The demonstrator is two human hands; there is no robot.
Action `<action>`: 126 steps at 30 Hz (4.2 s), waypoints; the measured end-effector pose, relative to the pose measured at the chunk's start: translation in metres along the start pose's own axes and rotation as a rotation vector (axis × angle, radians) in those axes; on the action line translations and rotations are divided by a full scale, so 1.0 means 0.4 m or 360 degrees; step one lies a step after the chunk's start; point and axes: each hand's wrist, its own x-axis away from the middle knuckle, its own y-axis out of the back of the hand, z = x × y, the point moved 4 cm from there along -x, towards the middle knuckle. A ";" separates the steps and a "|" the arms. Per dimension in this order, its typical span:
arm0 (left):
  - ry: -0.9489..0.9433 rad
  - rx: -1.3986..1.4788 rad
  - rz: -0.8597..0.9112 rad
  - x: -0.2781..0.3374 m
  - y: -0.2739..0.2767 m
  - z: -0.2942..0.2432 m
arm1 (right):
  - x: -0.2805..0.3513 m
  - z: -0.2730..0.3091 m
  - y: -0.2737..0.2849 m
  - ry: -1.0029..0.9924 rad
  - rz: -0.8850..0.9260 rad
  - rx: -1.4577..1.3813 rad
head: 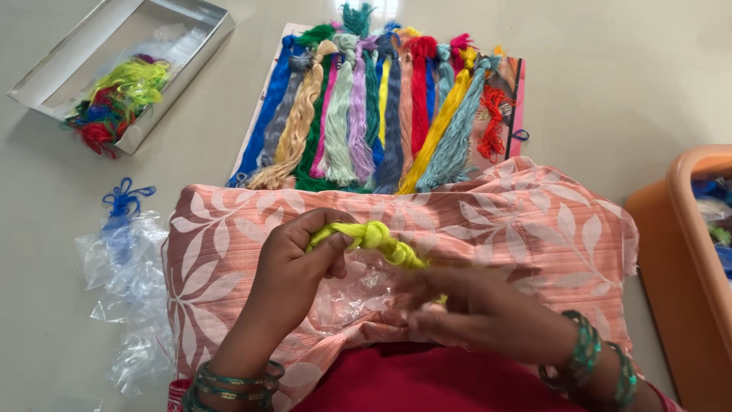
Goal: Organizing and preparing colorful tassels for packaging.
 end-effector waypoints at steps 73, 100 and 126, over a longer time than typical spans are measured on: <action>0.0123 -0.0381 -0.0855 0.254 0.510 0.034 | -0.224 -0.151 -0.119 -0.0471 -0.0189 -0.0691; 0.0276 0.0129 -0.0932 0.211 0.545 0.153 | -0.187 -0.177 0.028 -0.0325 -0.0356 -0.1221; 0.0173 0.0624 -0.0854 0.231 0.536 0.088 | -0.318 -0.047 -0.085 0.0572 -0.0198 0.0740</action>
